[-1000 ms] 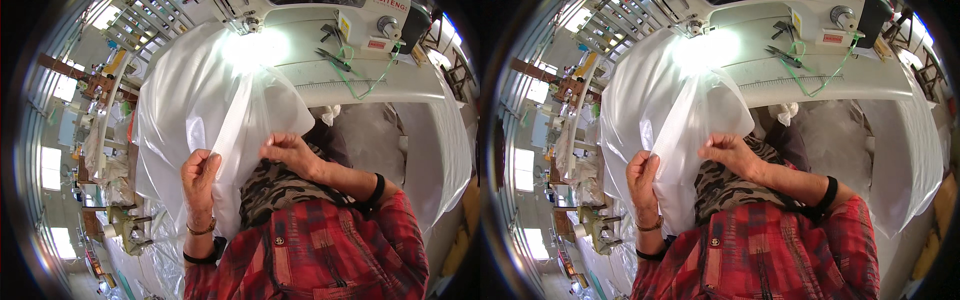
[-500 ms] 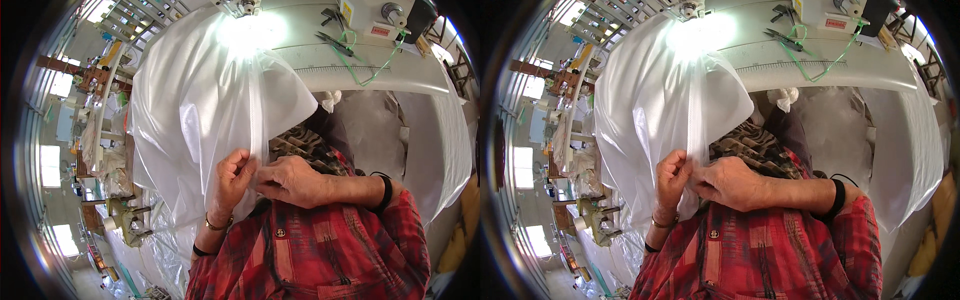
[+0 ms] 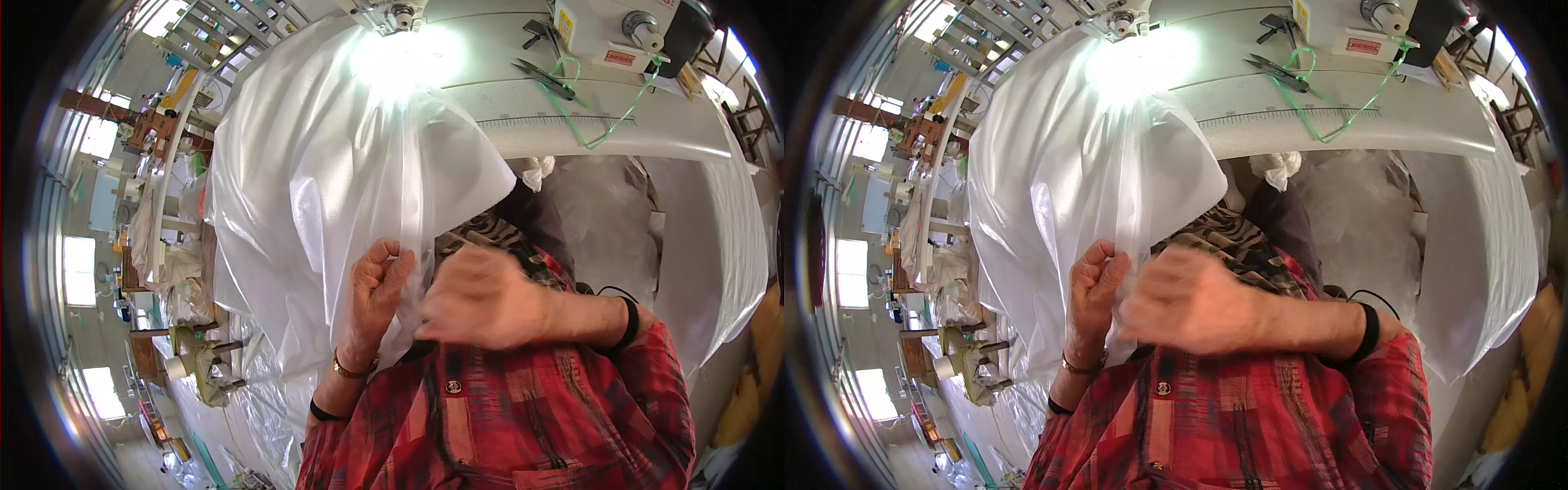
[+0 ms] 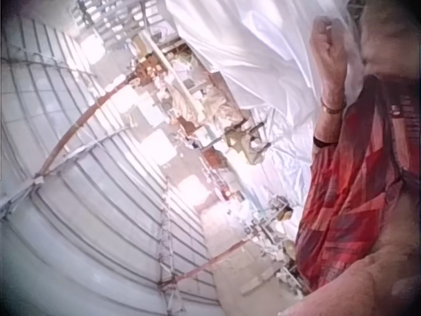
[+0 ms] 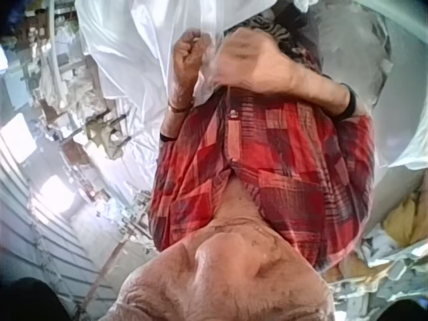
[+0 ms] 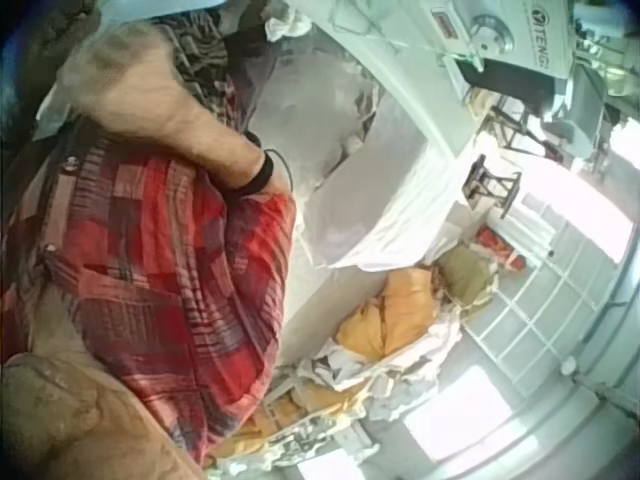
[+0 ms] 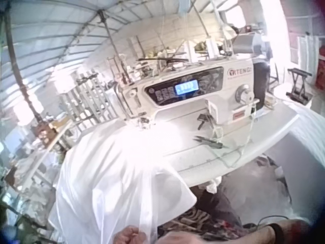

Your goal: Sewing together large sheets of white plastic using an industrial sewing machine.

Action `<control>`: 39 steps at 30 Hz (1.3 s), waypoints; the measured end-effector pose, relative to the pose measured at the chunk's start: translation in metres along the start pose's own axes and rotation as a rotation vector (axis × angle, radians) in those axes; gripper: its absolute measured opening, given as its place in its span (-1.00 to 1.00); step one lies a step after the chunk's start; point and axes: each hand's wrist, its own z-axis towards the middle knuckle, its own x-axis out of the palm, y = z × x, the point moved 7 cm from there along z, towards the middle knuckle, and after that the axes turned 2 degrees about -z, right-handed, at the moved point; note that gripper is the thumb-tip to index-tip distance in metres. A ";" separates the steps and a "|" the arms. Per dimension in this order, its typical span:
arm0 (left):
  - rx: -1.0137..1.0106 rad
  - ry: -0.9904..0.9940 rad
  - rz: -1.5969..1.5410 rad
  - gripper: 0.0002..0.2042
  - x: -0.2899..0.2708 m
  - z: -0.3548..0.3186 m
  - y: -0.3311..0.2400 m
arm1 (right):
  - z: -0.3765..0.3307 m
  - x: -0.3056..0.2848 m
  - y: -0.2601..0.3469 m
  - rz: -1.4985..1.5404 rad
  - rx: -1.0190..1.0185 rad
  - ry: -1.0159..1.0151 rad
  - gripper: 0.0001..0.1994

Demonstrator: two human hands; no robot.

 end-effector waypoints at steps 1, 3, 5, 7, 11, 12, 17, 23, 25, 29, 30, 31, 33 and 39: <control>0.001 -0.013 -0.003 -0.82 -0.003 0.000 0.002 | -0.006 -0.024 -0.005 -0.086 -0.015 -0.234 -0.69; 0.131 0.020 -0.065 -0.86 -0.004 0.002 0.000 | -0.025 -0.053 -0.039 -0.198 0.172 -0.383 -0.60; 0.069 0.015 -0.086 -0.90 -0.002 0.003 -0.005 | -0.041 -0.063 -0.066 -0.358 0.347 -0.547 -0.58; -0.055 0.068 -0.314 -0.92 0.004 0.005 0.003 | -0.052 -0.053 -0.084 -0.365 0.430 -0.552 -0.65; -0.057 0.122 -0.375 -0.59 0.016 0.007 -0.011 | -0.043 -0.040 -0.097 -0.276 0.494 -0.416 -0.82; -0.056 0.115 -0.377 -0.59 0.018 0.008 -0.018 | -0.035 -0.040 -0.094 -0.257 0.451 -0.399 -0.83; 0.001 0.196 -0.290 -0.49 0.026 0.009 -0.033 | 0.001 -0.024 -0.078 -0.135 0.282 -0.316 -0.80; -0.003 0.199 -0.228 -0.49 0.024 0.012 -0.033 | 0.018 -0.012 -0.069 -0.211 0.156 -0.237 -0.71; 0.005 0.179 -0.218 -0.50 0.019 0.013 -0.026 | 0.021 -0.011 -0.067 -0.228 0.119 -0.221 -0.68; 0.035 0.191 -0.216 -0.51 0.020 0.013 -0.033 | 0.026 -0.011 -0.061 -0.294 0.048 -0.195 -0.67; 0.034 0.188 -0.218 -0.51 0.019 0.013 -0.034 | 0.027 -0.011 -0.059 -0.315 0.017 -0.198 -0.67; 0.053 0.180 -0.207 -0.51 0.019 0.013 -0.036 | 0.027 -0.012 -0.060 -0.314 0.017 -0.196 -0.67; 0.070 0.169 -0.199 -0.51 0.019 0.015 -0.038 | 0.029 -0.011 -0.057 -0.361 -0.039 -0.139 -0.71; -0.023 -0.004 -0.146 -0.77 0.005 0.033 -0.036 | 0.039 -0.007 -0.050 -0.445 -0.128 -0.079 -0.72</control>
